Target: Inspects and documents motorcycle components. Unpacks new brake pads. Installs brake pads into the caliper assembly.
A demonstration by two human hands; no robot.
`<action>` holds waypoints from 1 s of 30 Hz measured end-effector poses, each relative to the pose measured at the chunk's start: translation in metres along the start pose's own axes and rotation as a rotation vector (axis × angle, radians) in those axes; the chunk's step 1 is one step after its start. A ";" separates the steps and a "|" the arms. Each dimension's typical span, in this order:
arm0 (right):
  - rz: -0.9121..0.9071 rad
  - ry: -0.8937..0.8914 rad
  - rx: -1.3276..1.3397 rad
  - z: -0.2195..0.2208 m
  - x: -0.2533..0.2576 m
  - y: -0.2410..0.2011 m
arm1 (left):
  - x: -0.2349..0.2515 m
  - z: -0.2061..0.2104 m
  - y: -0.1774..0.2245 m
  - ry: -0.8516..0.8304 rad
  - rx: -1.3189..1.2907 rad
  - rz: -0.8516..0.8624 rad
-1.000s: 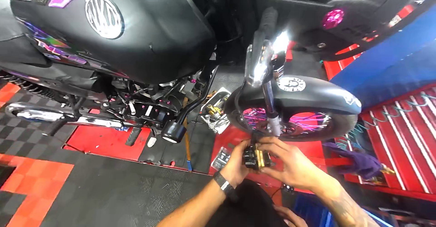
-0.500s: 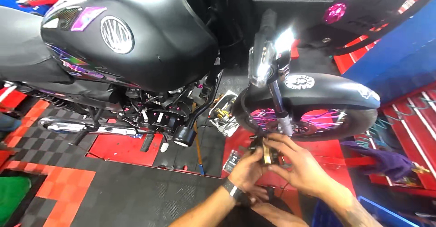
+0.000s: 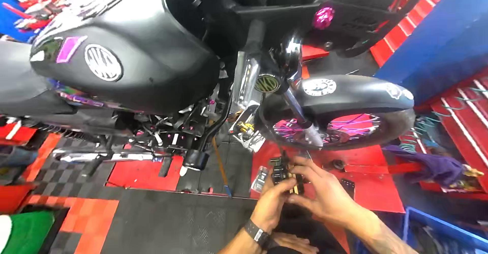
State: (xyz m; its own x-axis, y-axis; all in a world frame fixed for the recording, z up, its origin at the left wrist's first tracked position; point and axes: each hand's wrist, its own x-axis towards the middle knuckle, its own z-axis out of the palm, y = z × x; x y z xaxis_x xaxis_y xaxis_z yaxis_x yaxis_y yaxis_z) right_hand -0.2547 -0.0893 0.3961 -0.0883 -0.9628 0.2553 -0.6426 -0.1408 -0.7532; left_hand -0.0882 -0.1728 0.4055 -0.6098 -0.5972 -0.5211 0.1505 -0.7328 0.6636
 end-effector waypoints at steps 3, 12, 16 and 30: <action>-0.101 0.010 -0.043 -0.003 0.008 0.004 | -0.005 -0.001 -0.006 -0.009 -0.020 0.089; -0.189 0.004 -0.115 -0.008 -0.004 0.018 | 0.000 -0.001 -0.022 -0.003 0.068 0.148; -0.146 0.084 -0.079 -0.006 -0.013 0.019 | 0.001 -0.003 -0.025 -0.034 0.218 0.160; -0.097 0.194 -0.055 0.032 -0.014 0.004 | -0.011 -0.030 -0.012 0.014 0.343 0.185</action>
State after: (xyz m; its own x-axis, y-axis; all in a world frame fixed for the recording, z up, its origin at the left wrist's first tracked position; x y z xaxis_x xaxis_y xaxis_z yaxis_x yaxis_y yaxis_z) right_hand -0.2322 -0.0841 0.3701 -0.1655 -0.8824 0.4404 -0.6949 -0.2125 -0.6869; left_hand -0.0602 -0.1672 0.3869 -0.5856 -0.7153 -0.3813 -0.0133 -0.4619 0.8868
